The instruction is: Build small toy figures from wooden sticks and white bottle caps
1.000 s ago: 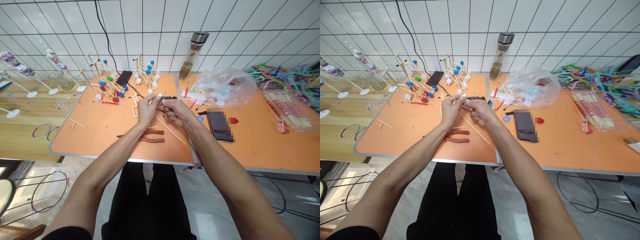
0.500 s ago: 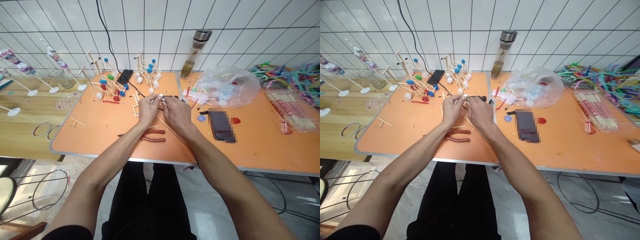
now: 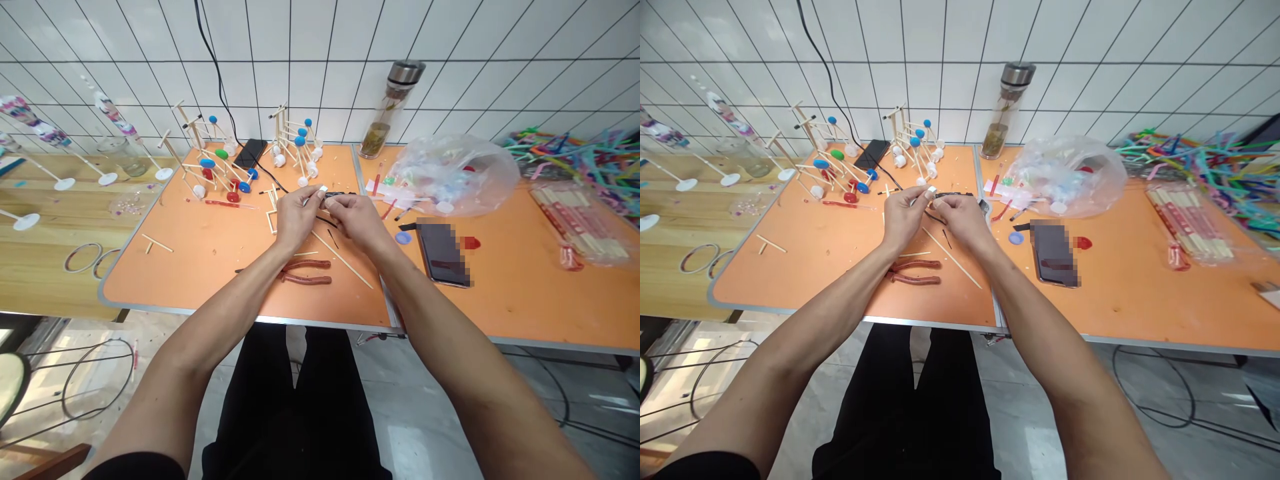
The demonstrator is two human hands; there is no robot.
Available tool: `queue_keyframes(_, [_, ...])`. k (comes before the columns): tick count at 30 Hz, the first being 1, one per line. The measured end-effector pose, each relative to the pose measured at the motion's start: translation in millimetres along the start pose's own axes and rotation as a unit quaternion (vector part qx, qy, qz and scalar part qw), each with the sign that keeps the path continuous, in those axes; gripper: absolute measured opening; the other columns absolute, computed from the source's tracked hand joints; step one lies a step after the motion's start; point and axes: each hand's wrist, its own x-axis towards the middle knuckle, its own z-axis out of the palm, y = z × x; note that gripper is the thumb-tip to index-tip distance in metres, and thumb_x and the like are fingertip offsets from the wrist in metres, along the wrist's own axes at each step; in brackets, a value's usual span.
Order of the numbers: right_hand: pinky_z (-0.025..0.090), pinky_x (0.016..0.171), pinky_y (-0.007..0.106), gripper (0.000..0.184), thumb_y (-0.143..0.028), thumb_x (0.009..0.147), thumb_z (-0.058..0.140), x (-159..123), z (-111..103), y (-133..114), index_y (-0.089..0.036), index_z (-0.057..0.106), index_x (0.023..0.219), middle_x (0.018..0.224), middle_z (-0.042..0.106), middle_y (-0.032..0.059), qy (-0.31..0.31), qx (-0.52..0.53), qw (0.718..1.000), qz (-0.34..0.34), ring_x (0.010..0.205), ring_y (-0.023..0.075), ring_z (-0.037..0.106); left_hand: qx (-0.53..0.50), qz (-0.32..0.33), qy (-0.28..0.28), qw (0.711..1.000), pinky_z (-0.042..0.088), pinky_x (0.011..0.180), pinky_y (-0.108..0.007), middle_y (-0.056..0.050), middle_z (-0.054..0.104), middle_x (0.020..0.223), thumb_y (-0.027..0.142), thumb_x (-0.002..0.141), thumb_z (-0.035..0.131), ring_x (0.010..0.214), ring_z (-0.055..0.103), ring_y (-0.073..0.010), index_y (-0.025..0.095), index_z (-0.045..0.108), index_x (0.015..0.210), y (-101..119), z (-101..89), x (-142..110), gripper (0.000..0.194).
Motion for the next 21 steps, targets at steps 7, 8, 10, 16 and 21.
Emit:
queue_keyframes(7, [0.041,0.075,0.035,0.032,-0.030,0.111,0.050,-11,21,4,-0.017,0.079,0.114,0.114,0.081,0.0161,0.123,-0.338,0.926,-0.114,0.098,0.0302,0.071,0.035,-0.004,0.008,0.999,0.056,0.091,-0.034,-0.003,0.087,0.092,0.038,0.103,0.076,0.096,0.079,-0.0264,0.025,0.092,0.095,-3,-0.7,0,0.022])
queue_keyframes(8, [0.040,0.072,0.034,0.030,-0.032,0.110,0.053,-9,18,3,-0.018,0.078,0.102,0.102,0.080,0.0132,0.114,-0.273,0.949,-0.107,0.090,0.0269,0.069,0.036,0.000,0.006,0.999,0.056,0.091,-0.034,-0.003,0.087,0.092,0.039,0.103,0.076,0.096,0.078,-0.0263,0.025,0.091,0.096,-3,-0.7,0,0.023])
queue_keyframes(10, [0.035,0.061,0.029,0.029,-0.037,0.106,0.062,-5,9,0,-0.019,0.071,0.085,0.077,0.066,0.0050,0.063,-0.085,0.993,-0.049,0.067,0.0176,0.055,0.036,0.006,-0.001,0.999,0.056,0.089,-0.034,-0.002,0.086,0.090,0.041,0.104,0.074,0.094,0.078,-0.0255,0.025,0.091,0.096,-3,-0.7,0,0.025])
queue_keyframes(16, [0.009,0.044,0.021,0.017,-0.036,0.099,0.073,7,-22,-6,-0.020,0.067,0.100,0.066,0.035,-0.0110,-0.203,0.329,0.906,0.175,0.051,0.0067,0.005,-0.025,0.006,-0.011,1.000,0.055,0.087,-0.033,-0.001,0.083,0.081,0.047,0.106,0.074,0.084,0.076,-0.0224,0.026,0.091,0.107,4,-1.0,-1,0.028])
queue_keyframes(21, [0.029,0.053,0.027,0.025,-0.041,0.104,0.063,0,-3,-2,-0.021,0.068,0.090,0.073,0.057,-0.0004,-0.022,0.056,0.998,0.026,0.054,0.0129,0.037,0.004,-0.009,-0.010,1.000,0.056,0.091,-0.034,-0.001,0.087,0.090,0.039,0.105,0.075,0.092,0.079,-0.0245,0.026,0.092,0.103,3,-1.7,2,0.022])
